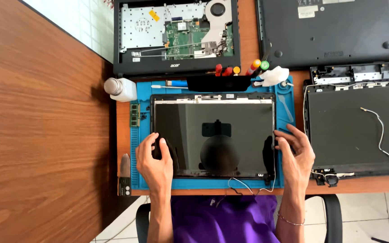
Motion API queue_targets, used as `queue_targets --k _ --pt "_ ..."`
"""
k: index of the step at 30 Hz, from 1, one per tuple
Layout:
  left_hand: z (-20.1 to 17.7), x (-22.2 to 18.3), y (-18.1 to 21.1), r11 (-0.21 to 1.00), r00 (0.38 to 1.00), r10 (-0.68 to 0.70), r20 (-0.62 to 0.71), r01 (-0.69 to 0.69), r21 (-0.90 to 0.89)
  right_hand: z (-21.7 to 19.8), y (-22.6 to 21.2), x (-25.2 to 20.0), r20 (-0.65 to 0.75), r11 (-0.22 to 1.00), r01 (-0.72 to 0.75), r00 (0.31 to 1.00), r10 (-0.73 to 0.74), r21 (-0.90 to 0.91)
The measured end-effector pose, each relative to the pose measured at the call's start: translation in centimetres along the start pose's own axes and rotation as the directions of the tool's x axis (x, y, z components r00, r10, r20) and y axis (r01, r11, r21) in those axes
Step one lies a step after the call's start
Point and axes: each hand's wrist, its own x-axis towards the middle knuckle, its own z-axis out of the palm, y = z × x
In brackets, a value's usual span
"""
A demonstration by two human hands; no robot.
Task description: The person uses a screwdriver to pry the screen panel from the laptop frame, detaches the display cable from the back of the panel, and then positions the screen panel back into the lid.
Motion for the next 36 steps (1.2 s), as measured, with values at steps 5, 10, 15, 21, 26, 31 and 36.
queue_targets --k 5,10,15,21,26,31,36 --pt "0.0 0.4 0.2 0.999 0.999 -0.037 -0.001 0.037 -0.036 0.2 -0.3 -0.1 -0.002 1.0 0.008 1.0 -0.008 0.008" --pt "0.1 0.6 0.2 0.997 0.998 -0.06 0.021 0.061 -0.049 0.4 -0.8 -0.4 -0.014 1.0 0.019 1.0 -0.019 -0.014" --pt "0.2 0.8 0.1 0.998 0.998 -0.059 0.016 0.059 -0.015 0.7 -1.3 -1.0 -0.032 0.999 0.036 0.999 -0.038 -0.037" --pt "0.1 0.1 -0.3 0.998 0.999 0.053 -0.008 -0.053 0.028 0.8 -0.8 -1.0 -0.057 0.998 0.049 0.997 -0.052 -0.04" --pt "0.2 0.0 -0.6 0.996 0.999 0.052 -0.017 -0.05 0.075 0.9 -0.3 -1.1 -0.05 0.998 0.056 0.997 -0.055 0.034" --pt "0.1 -0.2 -0.7 0.994 0.996 0.085 -0.032 -0.082 0.068 0.9 0.0 -0.8 -0.044 0.998 0.06 0.997 -0.058 0.036" --pt "0.2 0.2 -0.4 0.997 0.997 0.076 0.003 -0.076 0.034 1.0 -0.3 -0.7 -0.042 0.998 0.058 0.997 -0.057 0.011"
